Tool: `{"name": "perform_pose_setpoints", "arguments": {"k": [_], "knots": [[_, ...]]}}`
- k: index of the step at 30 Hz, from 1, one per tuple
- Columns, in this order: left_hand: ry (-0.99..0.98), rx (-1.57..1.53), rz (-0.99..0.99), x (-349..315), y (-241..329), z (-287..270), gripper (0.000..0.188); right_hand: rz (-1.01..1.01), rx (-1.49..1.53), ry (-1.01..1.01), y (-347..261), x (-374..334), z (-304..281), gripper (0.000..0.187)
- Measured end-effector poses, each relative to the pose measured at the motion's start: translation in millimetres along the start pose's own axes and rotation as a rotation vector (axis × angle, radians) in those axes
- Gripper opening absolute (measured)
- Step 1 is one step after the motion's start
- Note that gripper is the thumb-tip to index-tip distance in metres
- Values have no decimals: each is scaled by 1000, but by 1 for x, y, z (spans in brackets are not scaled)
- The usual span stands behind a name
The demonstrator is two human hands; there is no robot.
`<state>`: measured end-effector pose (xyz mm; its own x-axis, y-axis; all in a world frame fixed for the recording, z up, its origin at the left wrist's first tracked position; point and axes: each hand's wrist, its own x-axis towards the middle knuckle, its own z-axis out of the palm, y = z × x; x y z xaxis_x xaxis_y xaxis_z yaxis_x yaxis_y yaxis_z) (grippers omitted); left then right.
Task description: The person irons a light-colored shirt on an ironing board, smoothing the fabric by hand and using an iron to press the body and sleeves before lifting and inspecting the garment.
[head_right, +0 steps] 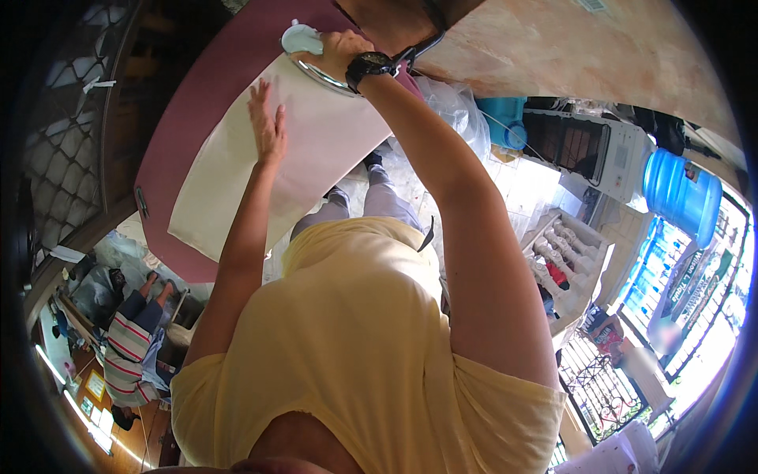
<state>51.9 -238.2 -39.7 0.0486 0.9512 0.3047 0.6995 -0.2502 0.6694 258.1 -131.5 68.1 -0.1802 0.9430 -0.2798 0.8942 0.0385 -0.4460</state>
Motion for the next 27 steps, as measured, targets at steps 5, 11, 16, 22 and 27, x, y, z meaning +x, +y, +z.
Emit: {"name": "perform_pose_setpoints", "arguments": {"k": [5, 11, 16, 22, 27], "knots": [[141, 345, -102, -62, 2, -49, 45, -190, -150, -198, 39, -60, 5, 89], [518, 641, -603, -194, -32, -108, 44, -407, -457, -293, 107, -86, -25, 86], [682, 705, -847, -294, -45, -142, 62, -610, -520, -477, 31, -110, 3, 82], [736, 334, -873, -341, -64, -149, 45, -584, -303, -235, 13, -97, 19, 69], [879, 158, -1115, -350, -80, -164, 33, -708, -112, -176, -53, -84, 52, 72]]}}
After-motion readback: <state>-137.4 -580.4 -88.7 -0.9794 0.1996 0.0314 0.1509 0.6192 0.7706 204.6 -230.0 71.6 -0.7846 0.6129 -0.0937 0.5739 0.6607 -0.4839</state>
